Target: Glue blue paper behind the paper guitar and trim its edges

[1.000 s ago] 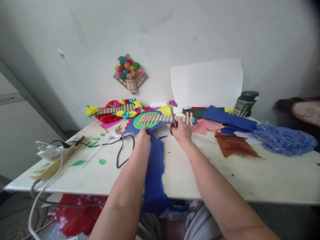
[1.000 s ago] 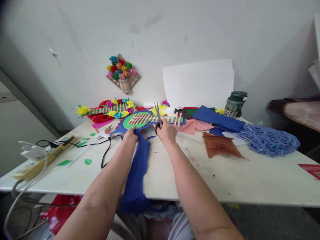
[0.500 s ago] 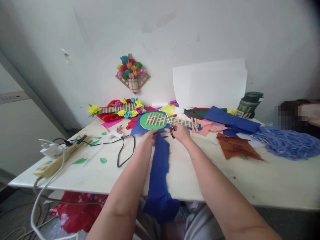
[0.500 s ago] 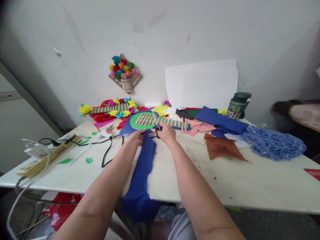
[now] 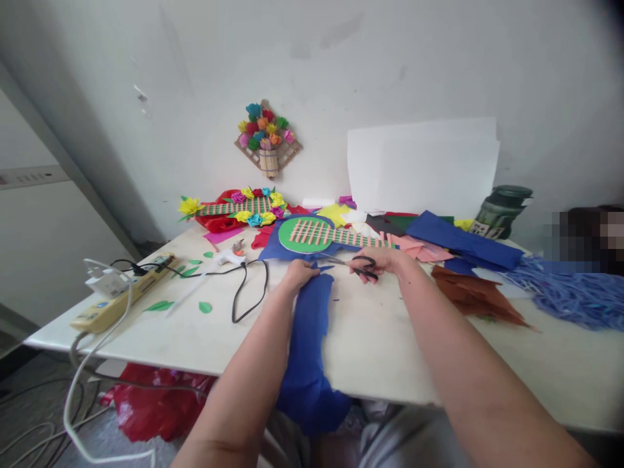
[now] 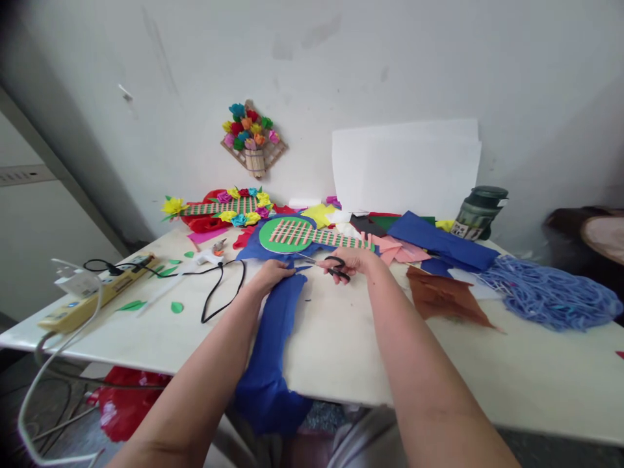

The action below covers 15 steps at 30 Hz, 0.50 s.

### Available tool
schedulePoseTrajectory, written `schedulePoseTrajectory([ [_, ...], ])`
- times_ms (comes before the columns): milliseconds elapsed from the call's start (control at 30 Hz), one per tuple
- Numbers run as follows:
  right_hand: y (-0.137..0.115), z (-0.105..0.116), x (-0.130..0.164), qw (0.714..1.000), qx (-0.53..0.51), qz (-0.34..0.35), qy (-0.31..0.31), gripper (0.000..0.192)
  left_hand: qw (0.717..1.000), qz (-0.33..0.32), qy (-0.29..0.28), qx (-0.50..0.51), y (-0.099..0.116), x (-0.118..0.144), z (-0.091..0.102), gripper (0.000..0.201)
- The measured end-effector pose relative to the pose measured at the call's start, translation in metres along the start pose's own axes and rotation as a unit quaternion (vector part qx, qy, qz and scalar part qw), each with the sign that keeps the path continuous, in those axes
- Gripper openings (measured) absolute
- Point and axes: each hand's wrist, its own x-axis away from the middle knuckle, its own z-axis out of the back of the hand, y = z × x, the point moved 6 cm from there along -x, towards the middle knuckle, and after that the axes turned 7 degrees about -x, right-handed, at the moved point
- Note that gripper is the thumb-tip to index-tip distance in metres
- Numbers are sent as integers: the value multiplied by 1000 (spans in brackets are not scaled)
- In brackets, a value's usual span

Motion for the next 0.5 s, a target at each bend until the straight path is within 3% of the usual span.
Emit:
schedulePoseTrajectory([
  [100, 8, 3, -5, 999, -4, -31, -3, 39, 989, -33, -28, -143, 10, 3, -4, 25],
  [300, 1, 2, -19, 999, -51, -16, -4, 35, 951, -104, -10, -290, 25, 4, -4, 23],
  [500, -6, 6, -43, 998, 14, 12, -68, 41, 932, -55, 9, -358, 33, 19, -2, 14],
])
